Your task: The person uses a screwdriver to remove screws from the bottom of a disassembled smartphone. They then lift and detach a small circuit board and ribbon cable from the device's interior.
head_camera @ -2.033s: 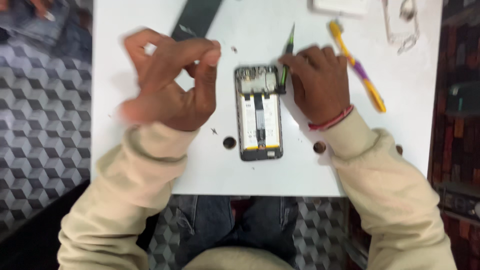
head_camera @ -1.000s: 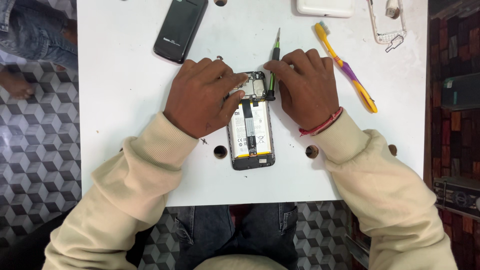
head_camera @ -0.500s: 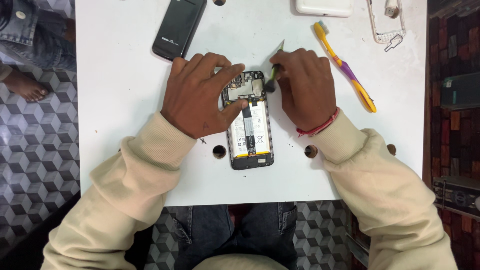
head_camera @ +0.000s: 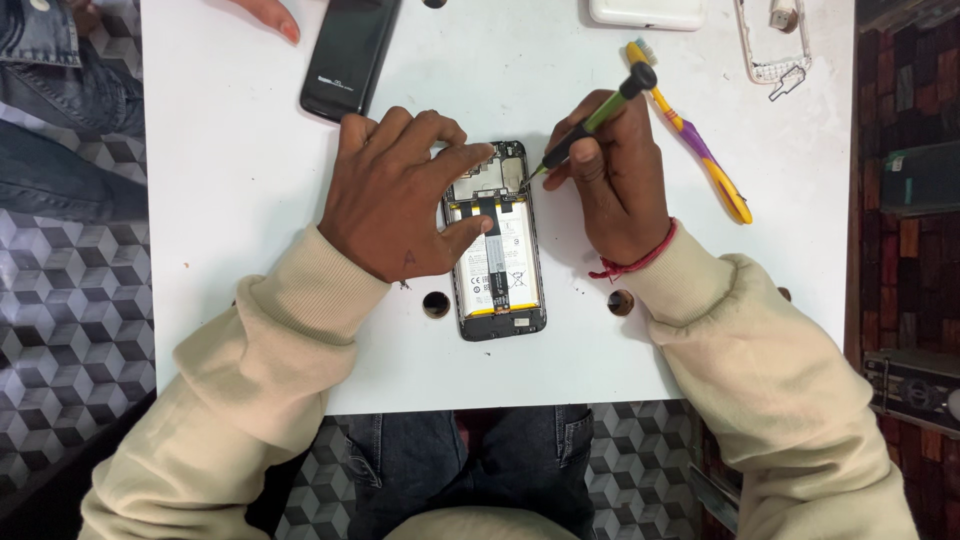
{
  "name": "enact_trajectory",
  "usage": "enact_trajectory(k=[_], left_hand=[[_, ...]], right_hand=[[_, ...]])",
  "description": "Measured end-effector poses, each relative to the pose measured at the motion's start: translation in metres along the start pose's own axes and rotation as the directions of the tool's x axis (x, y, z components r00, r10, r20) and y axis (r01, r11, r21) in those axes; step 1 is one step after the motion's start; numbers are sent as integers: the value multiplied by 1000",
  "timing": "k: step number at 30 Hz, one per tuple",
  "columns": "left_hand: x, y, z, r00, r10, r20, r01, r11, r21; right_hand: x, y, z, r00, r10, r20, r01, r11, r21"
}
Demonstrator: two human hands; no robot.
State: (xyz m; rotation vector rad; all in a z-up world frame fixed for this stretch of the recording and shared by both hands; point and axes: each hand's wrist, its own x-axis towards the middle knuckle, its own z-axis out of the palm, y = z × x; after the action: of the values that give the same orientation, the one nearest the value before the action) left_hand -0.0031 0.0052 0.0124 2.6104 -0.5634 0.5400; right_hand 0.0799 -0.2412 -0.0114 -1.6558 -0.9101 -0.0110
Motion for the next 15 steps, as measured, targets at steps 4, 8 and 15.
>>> enact_trajectory(k=[4,8,15], left_hand=[[0,-1,2,1000,6,-13,-6,1000,-4],[0,1,3,1000,9,-8,-8,1000,15],[1,7,-3,1000,27,12,-27,999,31]], right_hand=[[-1,-4,2,1000,-24,7,25,998,-56],[1,-7,3,999,21,-28,-23,997,-70],[4,-11,2,999,47,-4,-47,995,-88]])
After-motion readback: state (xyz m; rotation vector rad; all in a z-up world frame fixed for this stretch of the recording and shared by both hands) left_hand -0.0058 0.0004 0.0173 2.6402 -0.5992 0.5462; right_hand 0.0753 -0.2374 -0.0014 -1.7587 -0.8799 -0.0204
